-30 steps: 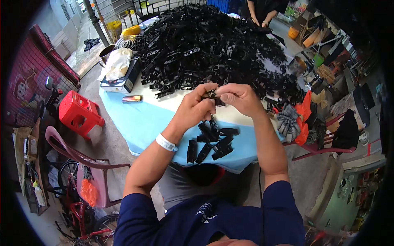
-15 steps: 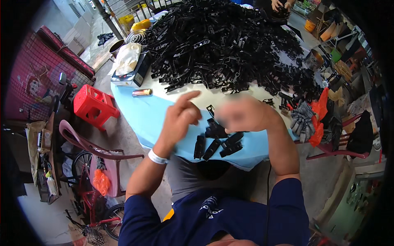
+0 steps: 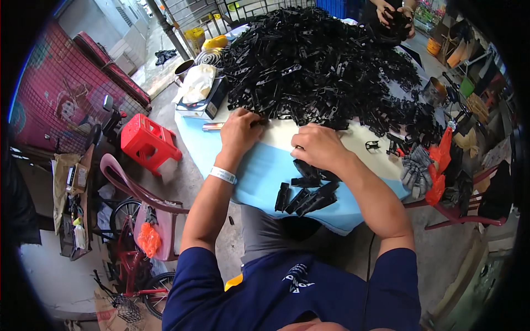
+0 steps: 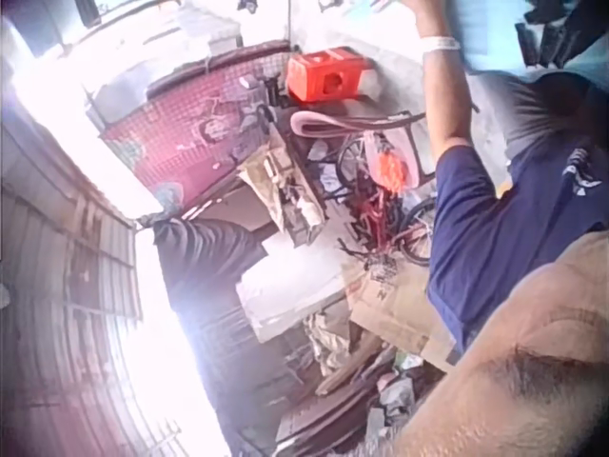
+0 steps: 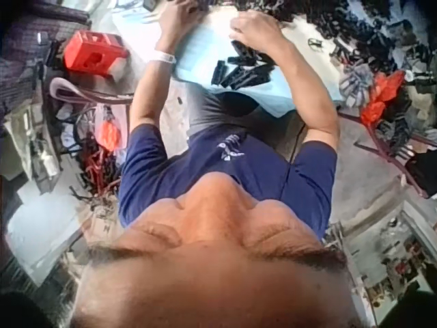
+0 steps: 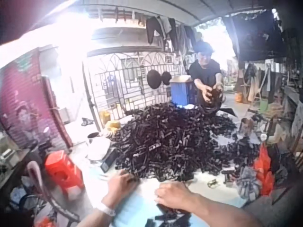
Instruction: Assembling small plastic components onto black straps at a production table.
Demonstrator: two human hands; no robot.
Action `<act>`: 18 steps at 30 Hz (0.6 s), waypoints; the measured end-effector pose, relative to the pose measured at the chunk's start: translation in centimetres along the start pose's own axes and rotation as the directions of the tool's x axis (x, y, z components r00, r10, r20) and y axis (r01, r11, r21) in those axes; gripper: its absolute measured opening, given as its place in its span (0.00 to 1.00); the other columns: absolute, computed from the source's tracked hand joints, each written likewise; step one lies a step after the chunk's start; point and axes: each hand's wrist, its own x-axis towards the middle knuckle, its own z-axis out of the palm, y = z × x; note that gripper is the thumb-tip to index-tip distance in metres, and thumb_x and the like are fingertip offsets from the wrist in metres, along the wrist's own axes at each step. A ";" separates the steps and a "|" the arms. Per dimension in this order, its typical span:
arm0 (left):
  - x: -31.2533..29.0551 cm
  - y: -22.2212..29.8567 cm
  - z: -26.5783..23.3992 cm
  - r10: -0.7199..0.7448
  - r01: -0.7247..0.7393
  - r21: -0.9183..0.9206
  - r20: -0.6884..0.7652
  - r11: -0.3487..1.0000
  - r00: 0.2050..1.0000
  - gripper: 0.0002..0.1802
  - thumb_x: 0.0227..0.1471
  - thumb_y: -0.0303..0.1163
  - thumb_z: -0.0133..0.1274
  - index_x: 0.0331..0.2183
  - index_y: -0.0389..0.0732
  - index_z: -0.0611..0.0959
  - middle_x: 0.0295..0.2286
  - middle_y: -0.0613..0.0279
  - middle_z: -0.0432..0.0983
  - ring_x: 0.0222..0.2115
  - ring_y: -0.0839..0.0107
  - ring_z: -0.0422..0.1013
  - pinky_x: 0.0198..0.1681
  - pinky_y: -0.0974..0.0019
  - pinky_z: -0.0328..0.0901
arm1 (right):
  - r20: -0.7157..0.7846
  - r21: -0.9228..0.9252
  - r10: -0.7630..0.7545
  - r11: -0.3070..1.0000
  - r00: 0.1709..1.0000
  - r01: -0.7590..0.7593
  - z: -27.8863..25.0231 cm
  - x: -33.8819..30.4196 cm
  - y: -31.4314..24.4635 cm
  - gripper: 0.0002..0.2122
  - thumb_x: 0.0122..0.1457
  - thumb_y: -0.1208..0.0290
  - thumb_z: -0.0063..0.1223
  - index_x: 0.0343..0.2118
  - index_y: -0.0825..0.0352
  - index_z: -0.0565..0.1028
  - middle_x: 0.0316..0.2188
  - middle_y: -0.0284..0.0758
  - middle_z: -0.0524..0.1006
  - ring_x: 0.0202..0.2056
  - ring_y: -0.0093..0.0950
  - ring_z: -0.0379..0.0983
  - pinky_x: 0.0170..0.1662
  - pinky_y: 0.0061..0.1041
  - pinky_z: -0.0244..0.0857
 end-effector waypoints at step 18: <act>-3.5 8.3 0.8 -0.087 0.273 -0.952 0.263 0.140 0.961 0.22 0.45 0.14 0.59 0.45 0.36 0.80 0.32 0.64 0.78 0.34 0.74 0.75 0.40 0.70 0.73 | -0.096 0.728 0.287 0.673 0.953 -0.129 -3.6 -2.2 0.9 0.05 0.60 0.79 0.62 0.34 0.70 0.76 0.33 0.30 0.79 0.30 0.17 0.74 0.33 0.21 0.71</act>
